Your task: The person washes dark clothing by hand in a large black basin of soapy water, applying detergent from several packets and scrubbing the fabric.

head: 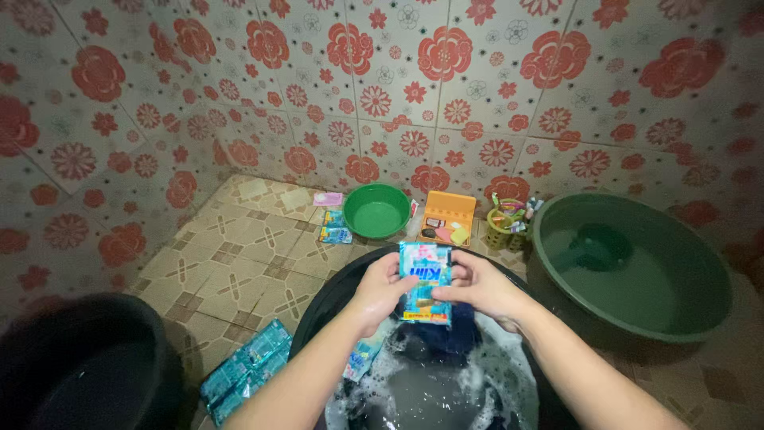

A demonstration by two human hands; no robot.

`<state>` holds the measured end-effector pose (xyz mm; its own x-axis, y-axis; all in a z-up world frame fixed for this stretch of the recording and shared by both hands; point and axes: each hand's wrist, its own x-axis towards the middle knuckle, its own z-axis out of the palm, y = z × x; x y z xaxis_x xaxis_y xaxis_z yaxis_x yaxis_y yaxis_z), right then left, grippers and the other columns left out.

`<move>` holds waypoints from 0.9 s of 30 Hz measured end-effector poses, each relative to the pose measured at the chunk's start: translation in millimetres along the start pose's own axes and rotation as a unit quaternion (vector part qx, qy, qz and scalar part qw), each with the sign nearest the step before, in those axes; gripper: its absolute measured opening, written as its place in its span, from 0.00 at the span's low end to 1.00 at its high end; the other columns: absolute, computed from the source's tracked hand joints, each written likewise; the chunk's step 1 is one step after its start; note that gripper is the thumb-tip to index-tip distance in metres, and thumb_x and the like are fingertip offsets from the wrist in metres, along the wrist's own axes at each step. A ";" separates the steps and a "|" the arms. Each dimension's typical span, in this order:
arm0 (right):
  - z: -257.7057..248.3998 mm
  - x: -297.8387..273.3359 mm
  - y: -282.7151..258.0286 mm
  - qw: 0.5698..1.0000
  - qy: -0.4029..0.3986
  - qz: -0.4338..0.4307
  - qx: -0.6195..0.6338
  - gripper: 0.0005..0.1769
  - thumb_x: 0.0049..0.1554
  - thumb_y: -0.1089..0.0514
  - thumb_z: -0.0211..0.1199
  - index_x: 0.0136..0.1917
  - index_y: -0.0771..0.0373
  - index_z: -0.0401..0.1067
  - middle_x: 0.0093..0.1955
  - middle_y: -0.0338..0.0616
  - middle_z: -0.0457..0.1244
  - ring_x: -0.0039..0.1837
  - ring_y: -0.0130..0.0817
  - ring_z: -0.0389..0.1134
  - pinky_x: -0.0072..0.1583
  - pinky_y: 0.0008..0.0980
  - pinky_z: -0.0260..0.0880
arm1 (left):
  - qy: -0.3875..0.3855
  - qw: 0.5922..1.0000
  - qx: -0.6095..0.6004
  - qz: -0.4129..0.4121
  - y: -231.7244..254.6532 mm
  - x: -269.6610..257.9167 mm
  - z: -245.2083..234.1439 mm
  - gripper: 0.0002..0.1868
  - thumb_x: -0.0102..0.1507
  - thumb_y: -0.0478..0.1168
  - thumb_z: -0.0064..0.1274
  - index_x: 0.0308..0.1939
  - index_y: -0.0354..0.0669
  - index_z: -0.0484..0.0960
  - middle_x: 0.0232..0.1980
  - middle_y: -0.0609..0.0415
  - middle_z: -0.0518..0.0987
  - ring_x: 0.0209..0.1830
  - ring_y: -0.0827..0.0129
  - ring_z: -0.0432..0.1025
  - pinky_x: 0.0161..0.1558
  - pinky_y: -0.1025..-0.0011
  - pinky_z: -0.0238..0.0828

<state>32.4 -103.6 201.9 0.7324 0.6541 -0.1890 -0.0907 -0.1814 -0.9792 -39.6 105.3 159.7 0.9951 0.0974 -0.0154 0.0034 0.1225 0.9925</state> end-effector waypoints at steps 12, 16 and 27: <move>5.3 -40.9 -8.3 0.998 0.016 -0.051 0.034 0.08 0.55 0.60 0.69 0.47 0.65 0.78 0.40 0.35 0.70 0.41 0.21 0.66 0.46 0.25 0.68 | 0.003 1.000 0.017 0.018 50.2 -65.0 45.5 0.12 0.63 0.38 0.59 0.48 0.37 0.84 0.42 0.56 0.85 0.39 0.78 0.78 0.43 0.73 0.76; 4.8 -42.9 -15.1 0.996 0.022 -0.061 0.059 0.11 0.53 0.61 0.68 0.51 0.62 0.78 0.41 0.34 0.71 0.40 0.20 0.65 0.45 0.24 0.66 | -0.010 0.999 0.039 0.020 54.5 -62.9 51.5 0.13 0.63 0.40 0.59 0.48 0.36 0.85 0.42 0.57 0.86 0.39 0.79 0.77 0.43 0.73 0.76; -0.1 -30.2 -12.6 0.992 -0.008 -0.066 0.109 0.11 0.56 0.63 0.66 0.52 0.68 0.77 0.46 0.42 0.73 0.46 0.24 0.71 0.53 0.28 0.72 | 0.008 0.997 0.048 0.052 48.4 -49.8 51.9 0.14 0.65 0.43 0.56 0.46 0.35 0.84 0.39 0.57 0.85 0.37 0.80 0.76 0.41 0.74 0.75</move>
<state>11.5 -121.1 220.0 0.7366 0.6738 -0.0580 -0.1396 0.0675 -0.9879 -83.9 55.2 214.9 0.9889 0.1211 0.0863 -0.0890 0.0166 0.9959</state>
